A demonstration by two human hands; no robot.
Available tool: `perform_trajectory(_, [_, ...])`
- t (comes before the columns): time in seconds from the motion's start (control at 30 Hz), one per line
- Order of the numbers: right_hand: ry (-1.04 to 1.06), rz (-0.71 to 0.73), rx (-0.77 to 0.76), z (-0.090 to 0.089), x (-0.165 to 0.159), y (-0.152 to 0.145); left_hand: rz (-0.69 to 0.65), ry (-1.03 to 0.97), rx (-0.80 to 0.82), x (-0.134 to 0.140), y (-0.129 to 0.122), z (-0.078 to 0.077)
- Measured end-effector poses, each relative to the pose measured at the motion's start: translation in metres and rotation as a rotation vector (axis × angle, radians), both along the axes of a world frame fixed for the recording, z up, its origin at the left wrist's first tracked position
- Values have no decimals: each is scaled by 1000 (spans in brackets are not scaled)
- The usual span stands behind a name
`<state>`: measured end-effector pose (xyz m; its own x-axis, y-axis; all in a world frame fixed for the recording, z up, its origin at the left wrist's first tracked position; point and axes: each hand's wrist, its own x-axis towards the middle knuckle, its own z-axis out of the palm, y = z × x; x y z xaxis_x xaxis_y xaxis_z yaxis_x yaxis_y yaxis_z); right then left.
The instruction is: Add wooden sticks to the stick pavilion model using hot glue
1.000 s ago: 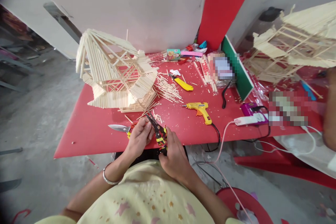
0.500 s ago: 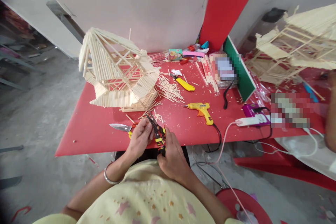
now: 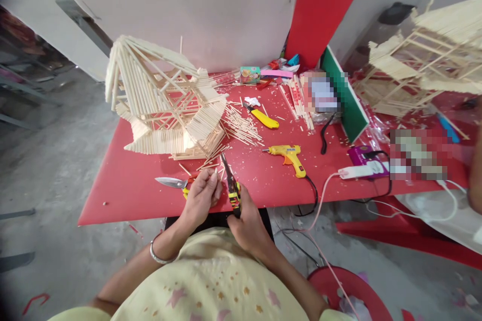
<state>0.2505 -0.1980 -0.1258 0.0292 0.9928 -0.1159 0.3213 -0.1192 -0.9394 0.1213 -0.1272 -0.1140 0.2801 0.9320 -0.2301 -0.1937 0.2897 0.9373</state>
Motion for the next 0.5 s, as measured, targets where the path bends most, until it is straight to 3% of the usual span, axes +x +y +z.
perform_trajectory(0.17, [-498, -139, -32, -3, 17, 7, 3, -71, 3, -6, 2, 8])
perform_trajectory(0.33, [-966, -186, 62, -17, 26, 20, -21, -139, 1, -33, 4, 41])
perform_trajectory(0.43, [-1047, -212, 243, -7, 24, 34, 66, -130, 34, -57, 10, 60])
perform_trajectory(0.5, [-943, -177, 423, 15, 16, 47, 176, -110, 96, -72, 18, 71])
